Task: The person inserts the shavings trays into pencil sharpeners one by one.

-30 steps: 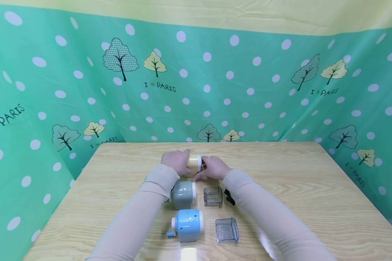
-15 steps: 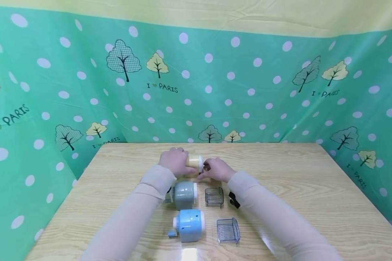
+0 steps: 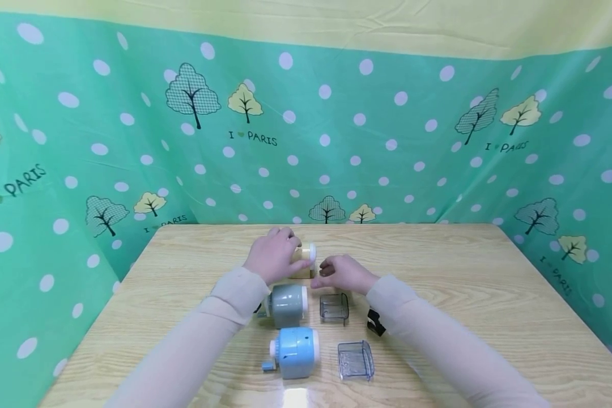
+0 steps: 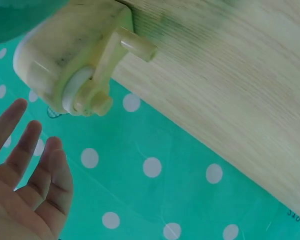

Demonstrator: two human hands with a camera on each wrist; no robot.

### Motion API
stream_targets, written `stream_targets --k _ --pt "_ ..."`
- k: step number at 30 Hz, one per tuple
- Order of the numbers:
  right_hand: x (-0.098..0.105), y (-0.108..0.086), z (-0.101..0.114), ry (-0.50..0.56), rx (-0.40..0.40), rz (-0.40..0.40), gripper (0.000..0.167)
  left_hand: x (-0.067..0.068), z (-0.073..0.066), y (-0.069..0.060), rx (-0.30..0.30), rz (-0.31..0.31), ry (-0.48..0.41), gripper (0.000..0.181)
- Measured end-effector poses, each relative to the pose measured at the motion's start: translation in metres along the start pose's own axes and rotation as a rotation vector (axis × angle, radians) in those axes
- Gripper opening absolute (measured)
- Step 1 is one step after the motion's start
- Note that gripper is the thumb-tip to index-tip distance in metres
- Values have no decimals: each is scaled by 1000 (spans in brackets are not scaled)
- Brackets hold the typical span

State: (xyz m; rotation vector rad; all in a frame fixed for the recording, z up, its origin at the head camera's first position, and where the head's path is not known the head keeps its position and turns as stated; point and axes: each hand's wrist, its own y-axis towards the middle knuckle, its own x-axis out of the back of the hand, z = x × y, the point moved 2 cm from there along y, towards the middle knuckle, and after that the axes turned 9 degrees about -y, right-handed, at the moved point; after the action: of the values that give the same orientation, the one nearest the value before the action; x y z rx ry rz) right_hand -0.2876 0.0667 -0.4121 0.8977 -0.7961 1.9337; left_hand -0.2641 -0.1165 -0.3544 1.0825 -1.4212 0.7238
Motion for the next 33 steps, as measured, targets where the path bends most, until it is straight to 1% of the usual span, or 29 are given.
stream_targets --k 4,8,14,19,23,28,33 --pt "-2 -6 -1 -3 15 15 69 0 -3 -7 -12 -19 -28 56" --pt "-4 -12 -3 -17 21 22 68 1 -7 -15 -47 -24 -52 54" --pt "-5 -22 -3 -17 40 12 65 0 -14 -26 -86 -5 -84 55" --pt "-6 -31 -5 -15 64 16 65 0 -16 -34 -85 11 -100 58" --pt "-6 -39 -5 -43 88 14 67 -1 -16 -38 -83 18 -105 63" --pt "-7 -48 -6 -88 117 -1 71 -2 -15 -43 -78 50 -117 69" --pt "-9 -55 -7 -100 120 -7 74 -3 -15 -47 -74 75 -138 72"
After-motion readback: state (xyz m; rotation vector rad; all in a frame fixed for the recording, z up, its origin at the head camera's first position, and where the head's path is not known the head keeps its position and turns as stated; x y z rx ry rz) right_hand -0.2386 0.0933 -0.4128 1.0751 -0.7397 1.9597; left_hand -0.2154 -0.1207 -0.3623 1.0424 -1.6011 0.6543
